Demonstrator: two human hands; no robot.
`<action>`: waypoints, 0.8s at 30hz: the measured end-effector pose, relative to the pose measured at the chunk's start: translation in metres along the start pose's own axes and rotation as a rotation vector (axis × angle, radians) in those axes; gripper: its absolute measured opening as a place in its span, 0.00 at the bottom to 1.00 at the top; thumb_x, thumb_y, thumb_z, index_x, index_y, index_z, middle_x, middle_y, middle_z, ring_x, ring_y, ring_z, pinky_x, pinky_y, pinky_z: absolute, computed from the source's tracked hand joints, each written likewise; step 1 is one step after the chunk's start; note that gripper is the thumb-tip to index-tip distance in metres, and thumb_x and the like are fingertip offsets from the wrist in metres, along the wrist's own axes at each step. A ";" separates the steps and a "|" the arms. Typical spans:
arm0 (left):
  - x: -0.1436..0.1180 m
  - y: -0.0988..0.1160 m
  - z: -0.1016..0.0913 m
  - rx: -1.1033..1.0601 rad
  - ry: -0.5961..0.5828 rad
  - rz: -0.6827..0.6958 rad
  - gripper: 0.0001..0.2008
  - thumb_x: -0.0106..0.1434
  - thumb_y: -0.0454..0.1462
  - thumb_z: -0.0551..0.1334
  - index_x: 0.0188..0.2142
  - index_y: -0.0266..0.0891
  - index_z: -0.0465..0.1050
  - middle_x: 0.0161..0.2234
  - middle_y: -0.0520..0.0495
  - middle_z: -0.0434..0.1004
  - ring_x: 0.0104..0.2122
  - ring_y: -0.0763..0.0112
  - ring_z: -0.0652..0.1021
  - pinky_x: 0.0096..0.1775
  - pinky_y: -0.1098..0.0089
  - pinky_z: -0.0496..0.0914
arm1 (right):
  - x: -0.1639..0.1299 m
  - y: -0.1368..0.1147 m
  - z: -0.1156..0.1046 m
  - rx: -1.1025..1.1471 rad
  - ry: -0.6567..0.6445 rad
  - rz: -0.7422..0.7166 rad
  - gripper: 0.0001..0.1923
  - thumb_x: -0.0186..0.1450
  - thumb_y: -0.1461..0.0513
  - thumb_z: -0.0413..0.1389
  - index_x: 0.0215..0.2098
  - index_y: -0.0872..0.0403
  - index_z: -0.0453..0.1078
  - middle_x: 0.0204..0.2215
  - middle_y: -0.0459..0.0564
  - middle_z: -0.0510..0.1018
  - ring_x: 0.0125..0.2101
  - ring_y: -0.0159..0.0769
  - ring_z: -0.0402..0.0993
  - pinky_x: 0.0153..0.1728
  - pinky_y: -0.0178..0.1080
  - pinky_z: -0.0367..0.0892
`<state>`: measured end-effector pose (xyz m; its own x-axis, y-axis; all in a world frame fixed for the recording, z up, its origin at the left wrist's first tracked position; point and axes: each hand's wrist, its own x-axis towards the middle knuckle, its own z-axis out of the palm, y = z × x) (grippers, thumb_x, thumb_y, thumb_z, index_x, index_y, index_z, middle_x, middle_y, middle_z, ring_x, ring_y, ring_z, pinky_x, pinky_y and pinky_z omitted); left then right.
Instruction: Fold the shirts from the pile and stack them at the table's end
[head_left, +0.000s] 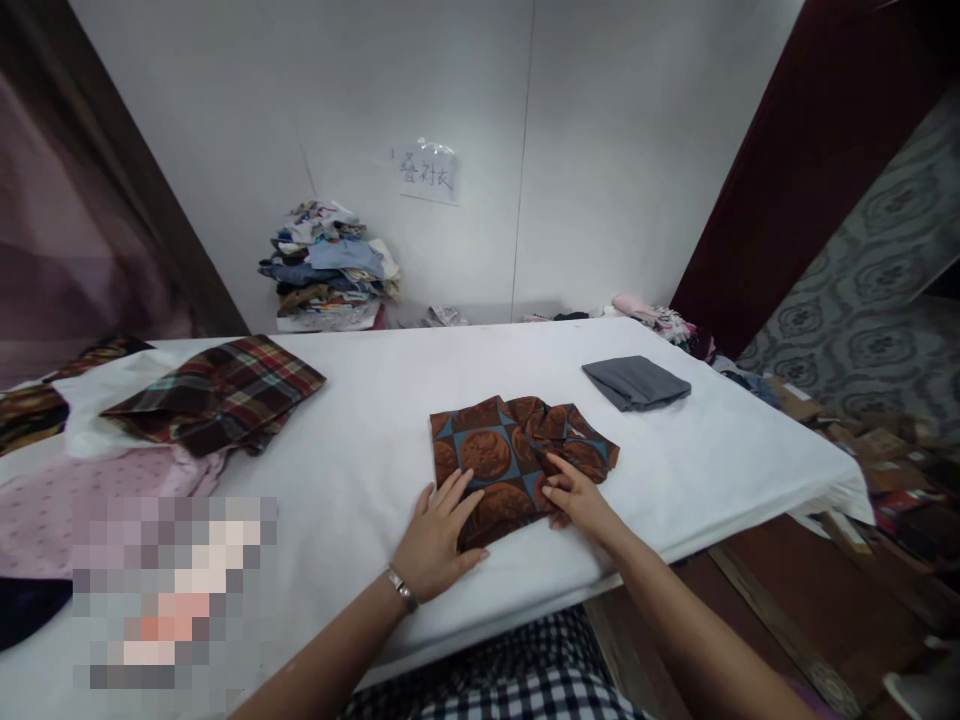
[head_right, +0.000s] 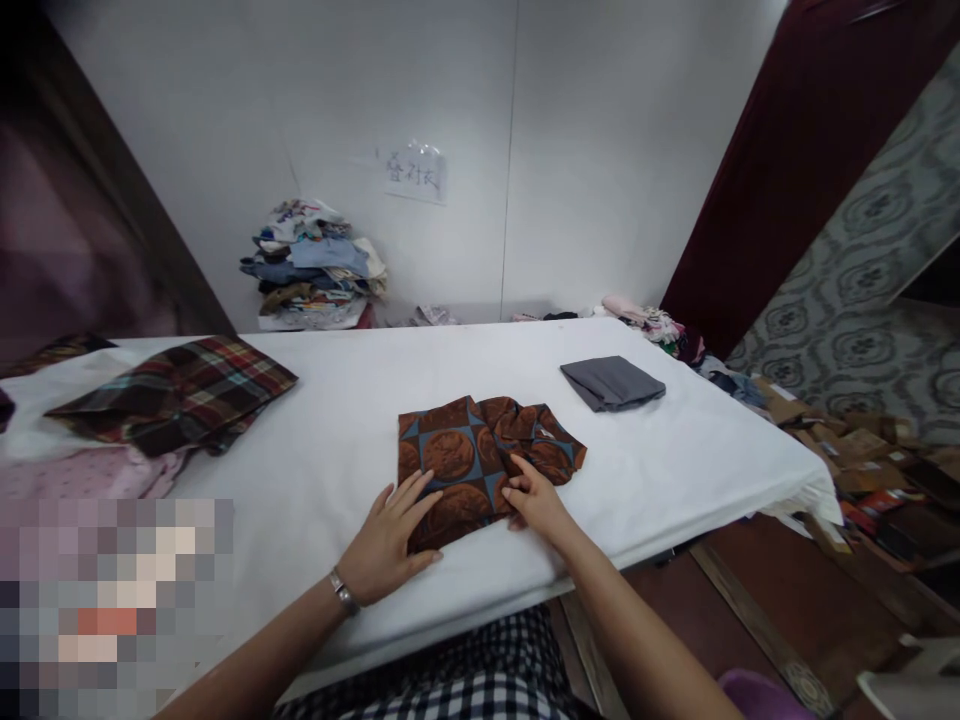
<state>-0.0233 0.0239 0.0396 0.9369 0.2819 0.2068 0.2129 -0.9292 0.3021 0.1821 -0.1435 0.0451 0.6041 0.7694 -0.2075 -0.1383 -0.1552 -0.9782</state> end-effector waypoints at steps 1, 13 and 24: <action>-0.002 0.000 0.000 -0.006 0.022 -0.011 0.30 0.55 0.44 0.65 0.57 0.44 0.65 0.66 0.40 0.56 0.64 0.50 0.58 0.61 0.44 0.56 | -0.001 0.000 0.001 0.010 -0.002 0.008 0.43 0.53 0.61 0.61 0.65 0.49 0.53 0.27 0.41 0.71 0.22 0.31 0.71 0.17 0.34 0.71; 0.009 0.017 -0.013 0.011 0.222 -0.113 0.09 0.53 0.25 0.56 0.30 0.42 0.65 0.45 0.43 0.73 0.48 0.59 0.72 0.50 0.57 0.69 | 0.003 -0.007 0.016 0.023 0.011 -0.052 0.40 0.51 0.57 0.59 0.60 0.57 0.58 0.20 0.35 0.66 0.14 0.29 0.66 0.13 0.32 0.61; 0.008 0.003 -0.020 -0.105 -0.035 -0.052 0.09 0.62 0.37 0.58 0.43 0.44 0.68 0.42 0.49 0.73 0.39 0.66 0.77 0.39 0.66 0.72 | -0.021 0.003 -0.005 -0.080 0.095 0.076 0.32 0.53 0.56 0.60 0.54 0.54 0.61 0.18 0.38 0.71 0.14 0.31 0.69 0.12 0.31 0.61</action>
<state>-0.0207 0.0281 0.0610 0.9350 0.3184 0.1563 0.2326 -0.8830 0.4076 0.1727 -0.1629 0.0463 0.6662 0.6920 -0.2780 -0.1257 -0.2632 -0.9565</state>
